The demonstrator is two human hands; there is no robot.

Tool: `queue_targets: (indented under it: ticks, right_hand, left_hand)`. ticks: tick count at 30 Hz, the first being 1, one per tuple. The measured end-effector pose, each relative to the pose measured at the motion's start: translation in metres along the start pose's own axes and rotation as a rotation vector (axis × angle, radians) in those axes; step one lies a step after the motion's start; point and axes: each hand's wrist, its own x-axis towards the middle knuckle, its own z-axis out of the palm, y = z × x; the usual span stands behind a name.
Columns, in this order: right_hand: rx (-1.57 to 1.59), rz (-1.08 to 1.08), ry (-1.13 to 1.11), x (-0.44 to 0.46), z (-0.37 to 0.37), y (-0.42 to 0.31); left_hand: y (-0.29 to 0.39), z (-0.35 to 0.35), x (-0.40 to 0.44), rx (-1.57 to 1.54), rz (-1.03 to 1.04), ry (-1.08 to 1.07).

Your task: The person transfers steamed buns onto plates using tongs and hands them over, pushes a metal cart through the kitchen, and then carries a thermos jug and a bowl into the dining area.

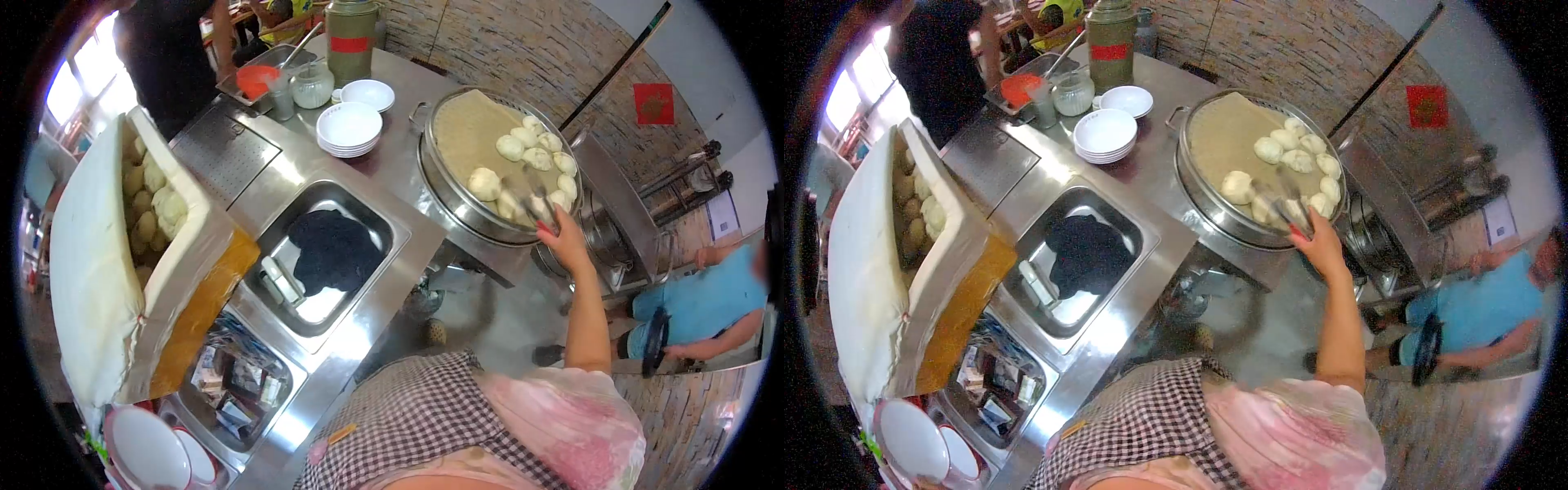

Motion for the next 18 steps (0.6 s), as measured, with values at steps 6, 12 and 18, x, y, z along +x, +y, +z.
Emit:
queue_targets:
  ticks: [6, 12, 18]
  right_hand:
    - [-0.110, -0.146, -0.310, 0.063, -0.028, 0.050]
    - [-0.175, -0.160, -0.181, 0.150, -0.015, 0.116]
    - [-0.187, -0.183, -0.285, 0.190, 0.010, 0.131]
  left_hand:
    - [0.120, 0.068, -0.090, -0.932, -0.084, -0.432]
    - [0.308, -0.002, -0.234, -1.367, -0.202, -1.029]
    - [0.397, -0.072, -0.295, -1.323, -0.244, -1.286]
